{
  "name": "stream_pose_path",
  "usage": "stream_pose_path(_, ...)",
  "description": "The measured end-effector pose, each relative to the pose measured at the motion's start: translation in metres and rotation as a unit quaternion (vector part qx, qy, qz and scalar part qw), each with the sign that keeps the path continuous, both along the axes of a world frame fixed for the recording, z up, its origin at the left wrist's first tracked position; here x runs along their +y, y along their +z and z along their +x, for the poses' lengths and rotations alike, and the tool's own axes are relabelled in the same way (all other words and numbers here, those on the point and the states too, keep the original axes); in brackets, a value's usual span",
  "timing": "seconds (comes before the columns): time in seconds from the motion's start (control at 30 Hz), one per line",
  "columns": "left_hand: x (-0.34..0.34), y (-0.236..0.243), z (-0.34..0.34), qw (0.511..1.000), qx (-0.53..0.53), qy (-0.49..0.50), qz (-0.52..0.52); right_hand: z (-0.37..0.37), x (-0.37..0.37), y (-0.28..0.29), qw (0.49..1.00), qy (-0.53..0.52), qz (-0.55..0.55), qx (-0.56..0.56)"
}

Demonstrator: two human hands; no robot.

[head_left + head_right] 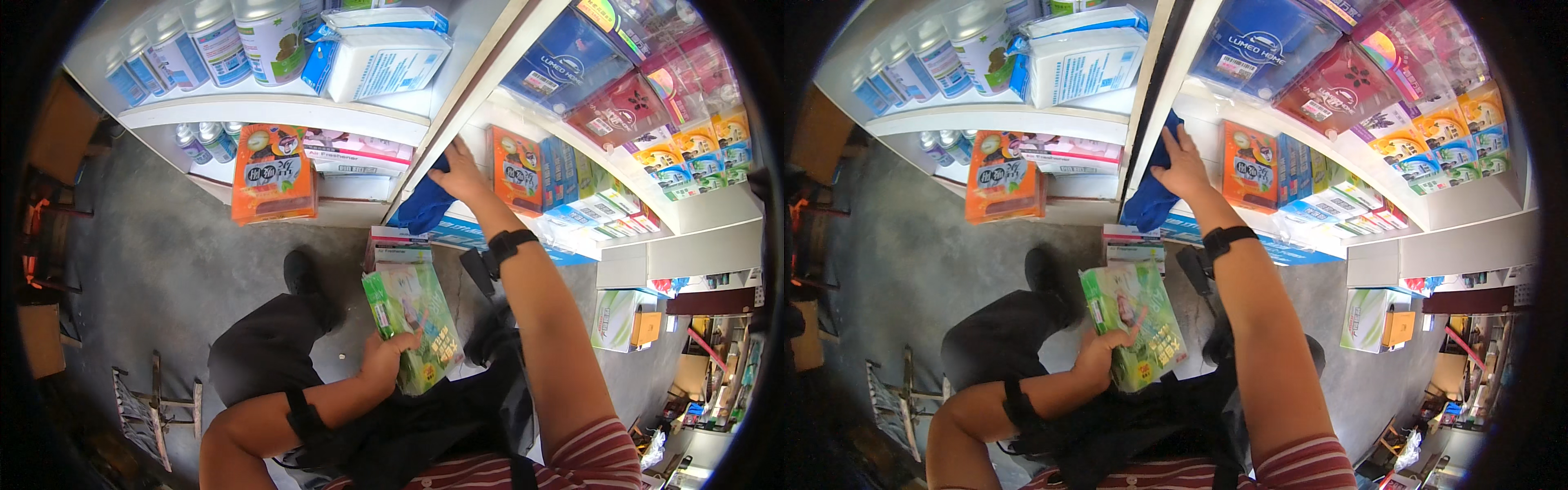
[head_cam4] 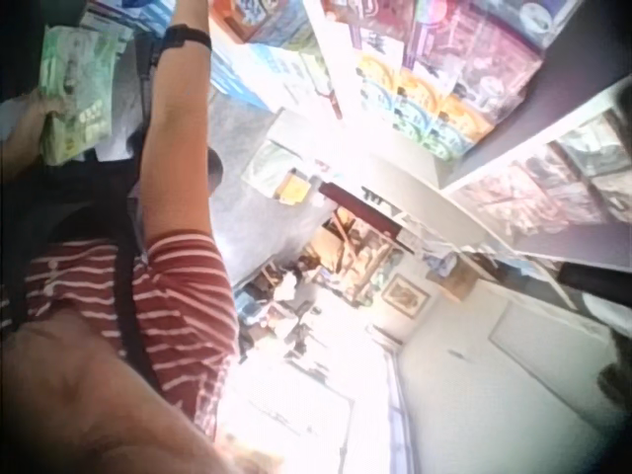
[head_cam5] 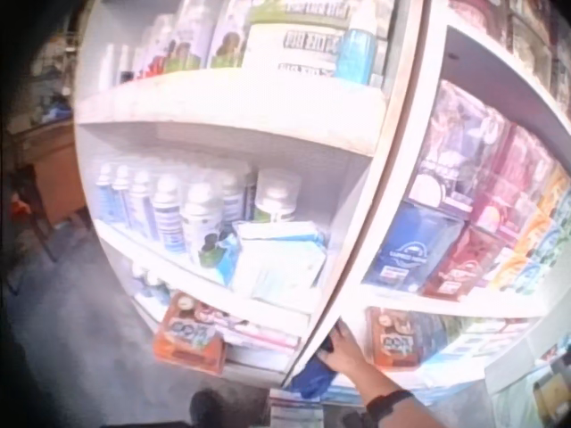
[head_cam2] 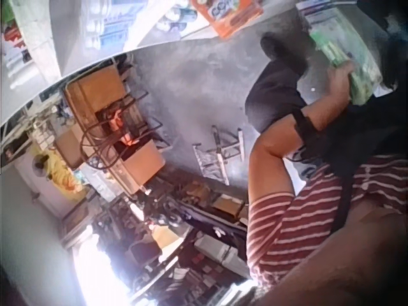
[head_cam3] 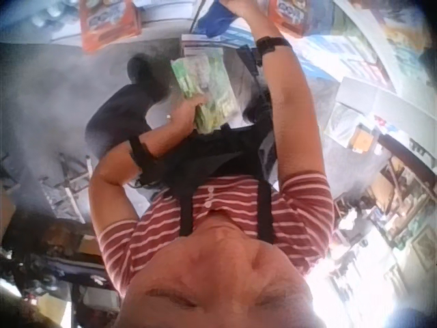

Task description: The person wipes a retail shelf with a blue cloth and then repeatedly picks up, wipes, and places back various boxed products on the shelf.

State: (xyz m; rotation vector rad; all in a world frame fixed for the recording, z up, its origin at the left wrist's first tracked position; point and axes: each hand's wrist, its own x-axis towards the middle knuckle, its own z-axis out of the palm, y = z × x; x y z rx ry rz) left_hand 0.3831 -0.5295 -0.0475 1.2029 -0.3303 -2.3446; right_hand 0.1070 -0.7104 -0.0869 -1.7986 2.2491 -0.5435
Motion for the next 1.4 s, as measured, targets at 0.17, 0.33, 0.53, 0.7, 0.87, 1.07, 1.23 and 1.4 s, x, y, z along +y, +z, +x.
stream_pose_path(0.17, 0.012, -0.013, -0.001, 0.995, -0.052, -0.078, -0.023, 0.035, 0.014, -0.024, 0.996, -0.039, 0.059, 0.062)
stream_pose_path(0.33, 0.023, -0.012, 0.005, 0.99, -0.066, -0.122, -0.019, 0.059, 0.087, -0.028, 0.994, 0.082, -0.045, 0.063)
stream_pose_path(0.53, 0.026, -0.011, 0.008, 0.989, -0.074, -0.13, 0.007, 0.027, 0.042, -0.03, 0.995, 0.059, -0.046, 0.063)
stream_pose_path(0.7, 0.023, -0.018, 0.003, 0.988, -0.078, -0.132, -0.02, -0.008, -0.058, -0.039, 0.977, -0.033, 0.191, 0.086)
stream_pose_path(0.87, 0.024, -0.013, -0.004, 0.988, -0.065, -0.141, -0.017, -0.023, -0.069, -0.026, 0.986, -0.042, 0.102, 0.125)
stream_pose_path(1.07, 0.031, -0.01, -0.008, 0.979, -0.084, -0.183, -0.008, -0.047, -0.051, -0.01, 0.945, -0.138, 0.147, 0.258)
stream_pose_path(1.23, 0.035, -0.014, -0.013, 0.973, -0.076, -0.215, -0.027, -0.057, -0.041, -0.012, 0.947, -0.09, 0.124, 0.282)
stream_pose_path(1.4, 0.032, -0.011, -0.016, 0.974, -0.06, -0.21, -0.053, -0.039, -0.019, -0.004, 0.923, -0.048, 0.156, 0.348)
